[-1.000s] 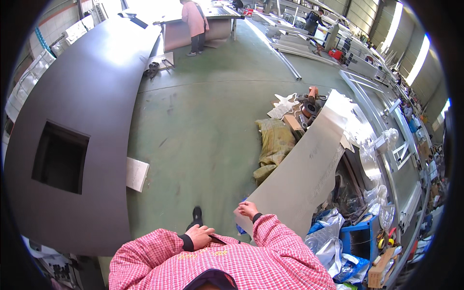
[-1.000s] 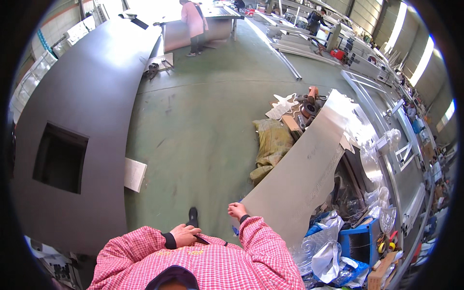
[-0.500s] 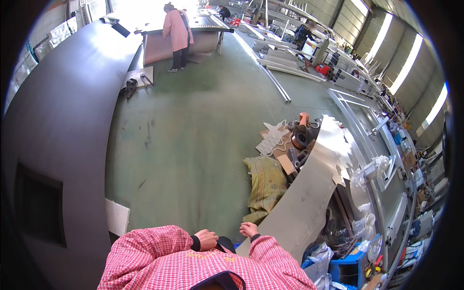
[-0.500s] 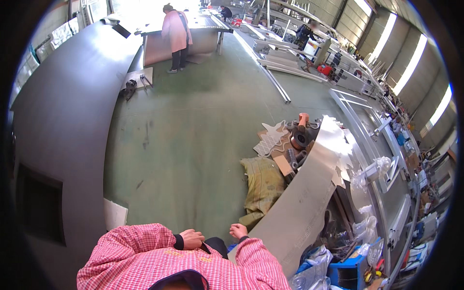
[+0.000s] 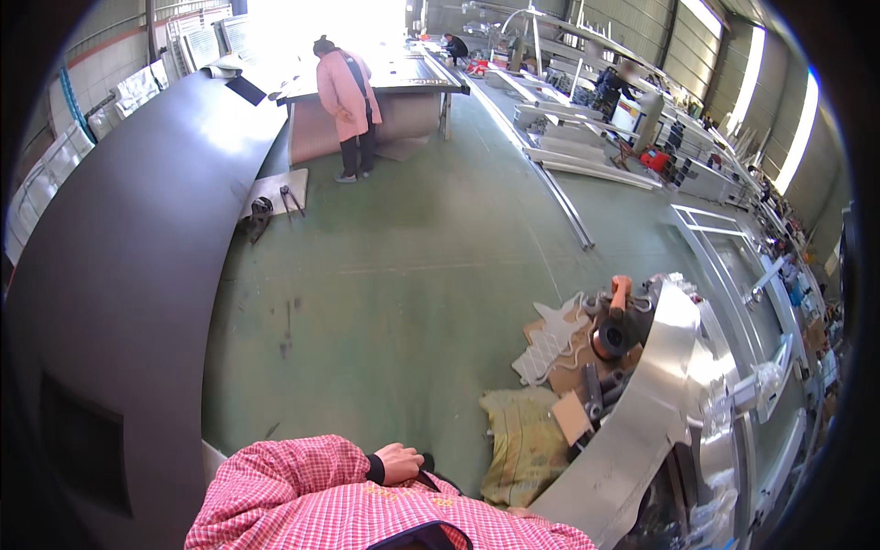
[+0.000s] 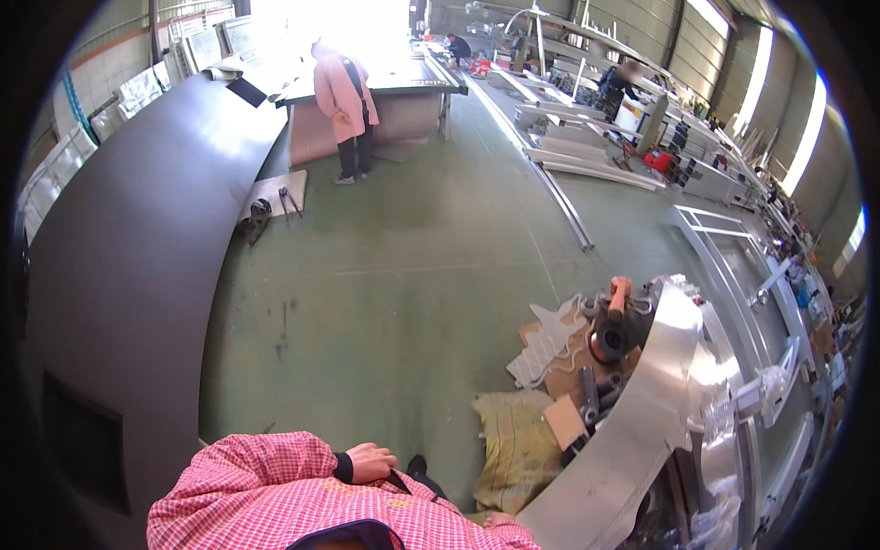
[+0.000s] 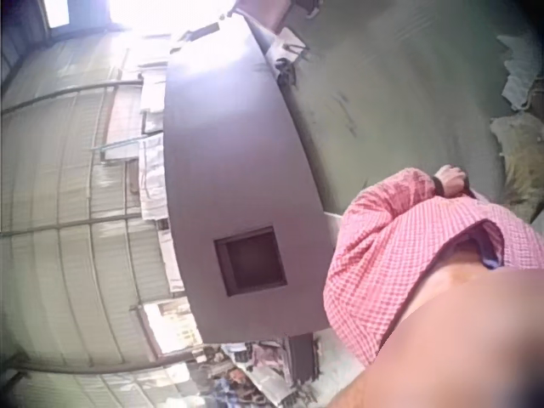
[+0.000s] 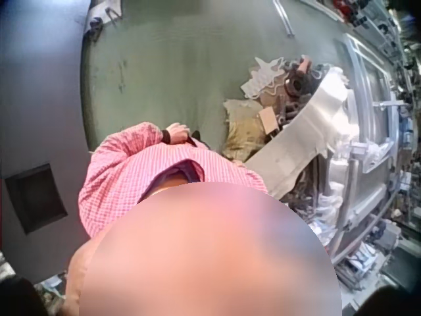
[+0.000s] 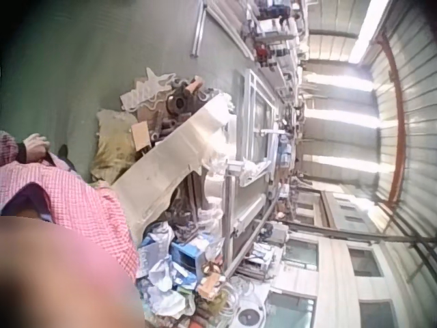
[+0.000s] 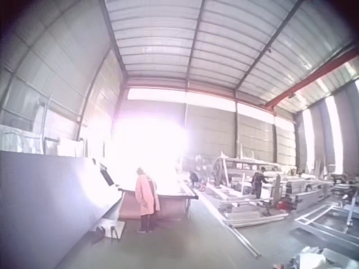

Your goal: The person applies gold leaf to a decorative Greek key pattern on a large dark panel using a small tool. They then walk through the workshop, pick up a roll of material, and place it on a table.

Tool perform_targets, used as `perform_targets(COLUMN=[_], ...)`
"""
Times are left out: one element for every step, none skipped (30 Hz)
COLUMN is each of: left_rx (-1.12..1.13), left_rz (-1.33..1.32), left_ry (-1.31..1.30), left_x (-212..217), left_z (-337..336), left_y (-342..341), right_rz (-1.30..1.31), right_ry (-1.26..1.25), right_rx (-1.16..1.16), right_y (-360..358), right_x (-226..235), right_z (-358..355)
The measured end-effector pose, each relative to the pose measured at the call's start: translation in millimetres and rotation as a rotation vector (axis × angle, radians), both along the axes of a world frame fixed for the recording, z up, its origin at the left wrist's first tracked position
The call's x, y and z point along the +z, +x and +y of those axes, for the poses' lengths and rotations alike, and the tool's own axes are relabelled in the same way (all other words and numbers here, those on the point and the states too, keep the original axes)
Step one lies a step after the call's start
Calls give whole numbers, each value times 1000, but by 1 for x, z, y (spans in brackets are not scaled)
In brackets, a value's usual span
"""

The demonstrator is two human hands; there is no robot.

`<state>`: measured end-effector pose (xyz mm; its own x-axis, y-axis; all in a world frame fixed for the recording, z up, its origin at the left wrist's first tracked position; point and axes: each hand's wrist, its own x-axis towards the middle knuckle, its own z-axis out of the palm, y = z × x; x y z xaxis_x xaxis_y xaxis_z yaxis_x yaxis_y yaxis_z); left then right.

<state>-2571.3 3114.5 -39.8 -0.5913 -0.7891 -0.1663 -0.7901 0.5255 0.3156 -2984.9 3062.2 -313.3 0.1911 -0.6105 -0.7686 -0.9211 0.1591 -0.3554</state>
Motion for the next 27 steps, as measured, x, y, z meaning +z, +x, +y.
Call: perform_targets(left_rx=[-13, 0, -1, 10, 11, 52, 58, 53, 23, 7, 29, 35, 19, 18, 27, 29, 56, 73, 90, 121, 153, 172, 193, 219, 232, 267, 281], left_rz=[-22, -22, -23, -26, -13, 16, 54, 90, 106, 122, 134, 156, 204, 262, 327, 405, 458, 507, 559, 603, 670, 681, 699, 716, 722, 755, 776], left_ry=[8, 24, 7, -4, 17, 30, 18, 7, -13, -28, -18, -17, -32, -42, -46, -50, -18, 23, 68, 126, 197, 231, 267, 301, 293, 274, 257], left_x=[8, 13, 8, -3, -11, -15, -17, -18, -17, -18, -26, -31, -27, -24, -22, -20, -13, -7, 1, 7, 15, 18, 19, 21, 20, 22, 25], left_z=[-25, -41, -59, -74, -93, -106, -129, -154, -183, -212, -233, -255, -288, -317, -341, -367, -392, -418, -442, -459, -479, -500, -524, -547, -574, -601, -628], left_y=[9, 15, 18, 23, 25, 33, 39, 44, 49, 59, 75, 87, 95, 109, 123, 131, 137, 141, 150, 161, 172, 183, 193, 202, 208, 213, 219], right_rz=[20, 28, 26, 15, 6, 63, -97, -259, -385, -524, -559, -519, -455, -382, -318, -243, -232, -236, -217, -200, -199, -192, -135, -200, -212, -223, -231], right_ry=[-135, -289, -439, -493, -201, -246, -337, -426, -415, -389, -243, -143, -145, -136, -94, -56, 19, 86, 77, 87, 56, 28, -16, -18, 6, 31, 63], right_rx=[223, 455, 626, 662, 331, 169, -3, -185, -265, -335, -341, -323, -325, -315, -317, -325, -345, -376, -443, -504, -535, -569, -621, -718, -816, -911, -971], right_y=[4, 17, 37, 66, 98, 151, 178, 194, 202, 219, 252, 276, 276, 277, 279, 271, 250, 236, 232, 236, 240, 241, 244, 243, 243, 242, 243], right_x=[1, 7, 10, 14, 18, 52, 61, 62, 45, 33, 47, 66, 58, 51, 49, 50, 43, 39, 42, 53, 63, 69, 71, 68, 67, 67, 62], right_z=[-38, -82, -122, -162, -210, -239, -269, -296, -332, -362, -378, -393, -418, -436, -448, -461, -470, -488, -503, -507, -519, -532, -546, -553, -558, -562, -571])
